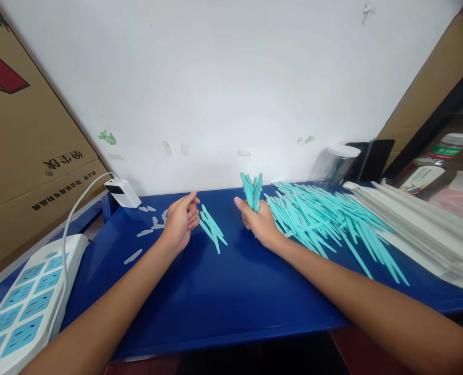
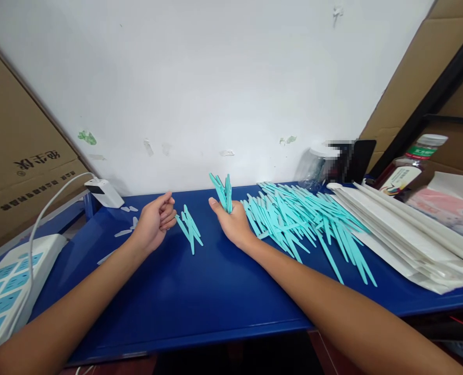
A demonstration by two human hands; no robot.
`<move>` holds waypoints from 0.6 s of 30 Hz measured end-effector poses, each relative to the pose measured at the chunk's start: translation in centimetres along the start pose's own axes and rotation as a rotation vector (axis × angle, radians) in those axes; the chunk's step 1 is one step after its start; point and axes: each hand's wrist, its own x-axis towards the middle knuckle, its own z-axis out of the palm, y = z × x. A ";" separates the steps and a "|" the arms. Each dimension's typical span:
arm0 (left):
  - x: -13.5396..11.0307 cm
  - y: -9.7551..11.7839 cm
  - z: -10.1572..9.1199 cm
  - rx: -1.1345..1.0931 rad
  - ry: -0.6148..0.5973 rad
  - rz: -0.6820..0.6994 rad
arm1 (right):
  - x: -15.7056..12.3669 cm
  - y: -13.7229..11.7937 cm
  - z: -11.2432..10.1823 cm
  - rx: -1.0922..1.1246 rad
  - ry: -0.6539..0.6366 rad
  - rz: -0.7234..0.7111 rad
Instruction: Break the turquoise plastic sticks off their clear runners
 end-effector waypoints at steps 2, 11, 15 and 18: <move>0.3 0.2 -0.3 0.013 0.009 0.031 | -0.2 0.1 0.2 -0.031 -0.004 0.010; 0.8 1.1 -0.7 -0.030 0.045 -0.010 | -0.2 0.2 0.2 -0.151 0.047 -0.103; 0.7 2.0 -1.3 -0.275 -0.014 -0.242 | 0.0 0.1 0.0 -0.198 -0.059 -0.118; 0.2 2.2 -1.0 -0.385 -0.016 -0.324 | -0.5 -0.4 0.2 -0.185 -0.137 -0.137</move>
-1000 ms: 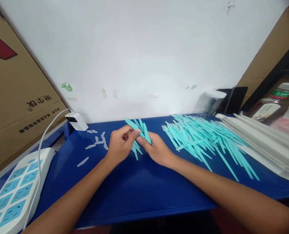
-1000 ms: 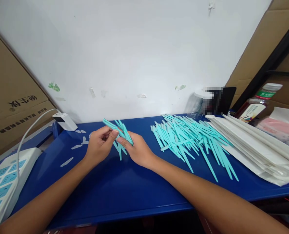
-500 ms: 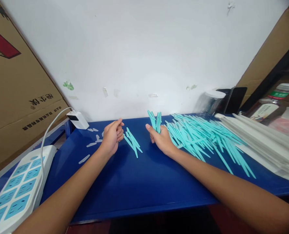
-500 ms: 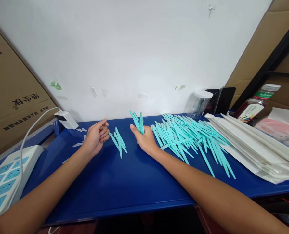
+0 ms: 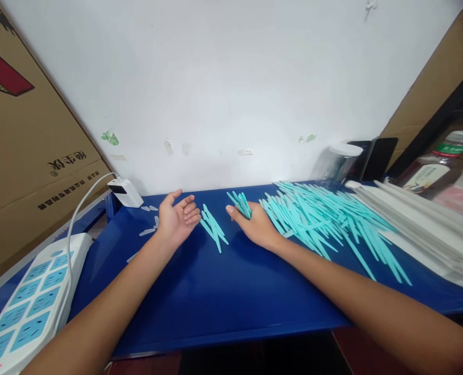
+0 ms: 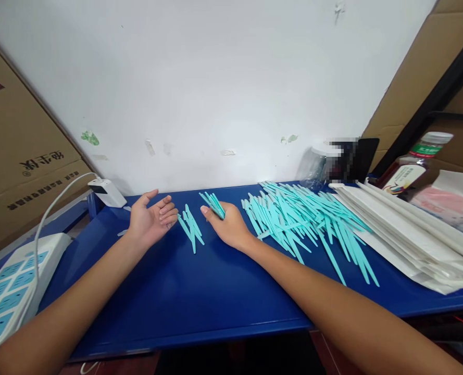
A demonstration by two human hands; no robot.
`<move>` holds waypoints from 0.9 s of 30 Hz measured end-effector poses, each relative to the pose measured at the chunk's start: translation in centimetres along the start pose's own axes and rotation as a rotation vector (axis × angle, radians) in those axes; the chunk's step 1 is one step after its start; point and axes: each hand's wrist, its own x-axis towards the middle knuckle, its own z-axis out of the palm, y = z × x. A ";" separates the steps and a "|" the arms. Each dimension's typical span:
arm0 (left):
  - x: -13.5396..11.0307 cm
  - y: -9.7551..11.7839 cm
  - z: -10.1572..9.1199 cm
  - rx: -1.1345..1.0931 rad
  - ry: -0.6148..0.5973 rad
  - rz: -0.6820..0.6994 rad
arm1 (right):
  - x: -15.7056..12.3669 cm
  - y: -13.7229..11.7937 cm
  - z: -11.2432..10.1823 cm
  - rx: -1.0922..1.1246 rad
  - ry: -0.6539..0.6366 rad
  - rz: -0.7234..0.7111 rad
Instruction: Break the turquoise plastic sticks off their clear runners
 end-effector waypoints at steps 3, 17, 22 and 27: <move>-0.7 -1.1 0.8 -0.054 0.016 -0.066 | -0.8 -1.2 0.5 0.011 -0.096 -0.044; -1.7 -5.7 2.3 0.145 -0.011 -0.174 | -1.9 -2.3 1.9 -0.209 -0.253 -0.187; -0.6 -2.4 1.5 0.652 0.149 0.125 | -2.3 -2.6 1.5 -0.090 -0.228 -0.214; -2.6 4.2 -1.1 1.876 0.636 0.773 | -1.1 -1.8 -0.1 -0.148 -0.091 -0.203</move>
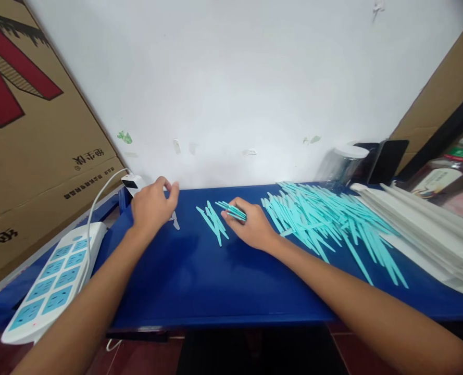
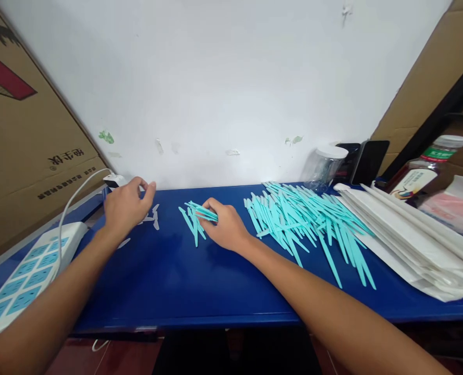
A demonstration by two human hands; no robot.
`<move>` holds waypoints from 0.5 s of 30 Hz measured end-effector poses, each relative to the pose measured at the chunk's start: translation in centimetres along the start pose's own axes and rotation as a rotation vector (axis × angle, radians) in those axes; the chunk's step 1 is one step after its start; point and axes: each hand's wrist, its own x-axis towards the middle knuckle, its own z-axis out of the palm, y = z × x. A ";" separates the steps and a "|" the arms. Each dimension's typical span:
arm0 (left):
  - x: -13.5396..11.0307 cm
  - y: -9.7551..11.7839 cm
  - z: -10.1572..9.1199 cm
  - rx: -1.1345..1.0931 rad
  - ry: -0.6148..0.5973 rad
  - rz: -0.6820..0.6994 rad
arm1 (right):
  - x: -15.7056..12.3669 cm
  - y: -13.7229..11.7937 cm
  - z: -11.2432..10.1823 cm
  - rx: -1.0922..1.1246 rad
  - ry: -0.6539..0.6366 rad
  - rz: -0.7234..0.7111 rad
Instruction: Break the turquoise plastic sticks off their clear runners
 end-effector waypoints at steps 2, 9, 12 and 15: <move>-0.9 -2.1 -1.5 0.262 -0.079 0.015 | 0.4 0.7 -0.4 -0.064 0.036 0.017; -6.3 -6.9 -1.0 0.512 -0.369 0.025 | 0.8 1.9 -0.2 -0.134 0.036 0.030; -6.2 -8.1 0.5 0.483 -0.464 0.096 | 0.8 1.9 -0.2 -0.139 0.016 0.033; -5.8 -8.8 1.3 0.431 -0.467 0.165 | 0.9 1.9 -0.3 -0.141 0.008 0.034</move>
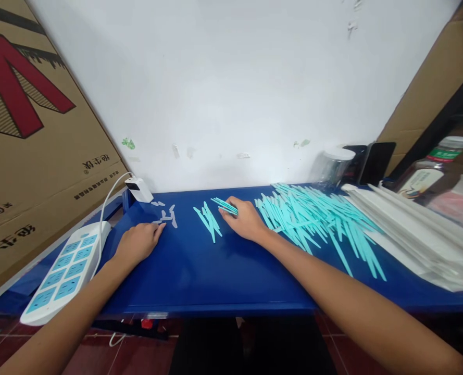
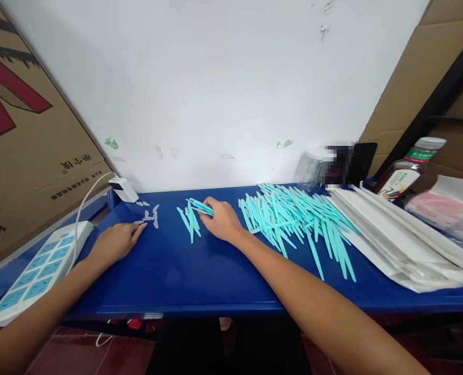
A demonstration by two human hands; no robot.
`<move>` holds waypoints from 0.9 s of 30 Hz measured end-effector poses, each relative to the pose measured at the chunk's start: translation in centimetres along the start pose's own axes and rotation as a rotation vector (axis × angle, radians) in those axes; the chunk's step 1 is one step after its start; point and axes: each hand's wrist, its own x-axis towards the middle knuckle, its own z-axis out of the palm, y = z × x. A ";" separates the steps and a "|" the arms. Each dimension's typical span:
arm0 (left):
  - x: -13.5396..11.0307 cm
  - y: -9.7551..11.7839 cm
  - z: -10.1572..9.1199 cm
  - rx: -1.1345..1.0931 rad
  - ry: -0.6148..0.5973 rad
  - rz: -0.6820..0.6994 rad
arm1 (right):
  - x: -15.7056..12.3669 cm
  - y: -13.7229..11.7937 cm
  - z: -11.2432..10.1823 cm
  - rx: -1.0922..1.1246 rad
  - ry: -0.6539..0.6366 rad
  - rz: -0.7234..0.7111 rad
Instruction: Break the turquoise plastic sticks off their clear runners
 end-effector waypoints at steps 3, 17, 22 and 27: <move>-0.2 -0.5 0.2 -0.079 0.112 0.026 | 0.1 0.2 -0.1 -0.013 0.014 -0.005; -0.4 -1.6 0.1 -0.266 0.170 -0.058 | 0.0 -0.3 -0.5 -0.005 -0.049 -0.012; -0.7 -1.4 -0.1 -0.248 0.154 -0.068 | -0.1 -0.4 -0.5 -0.002 -0.069 -0.014; -0.9 -1.3 -0.1 -0.204 0.184 -0.125 | 0.0 -0.5 -0.5 -0.010 -0.059 -0.018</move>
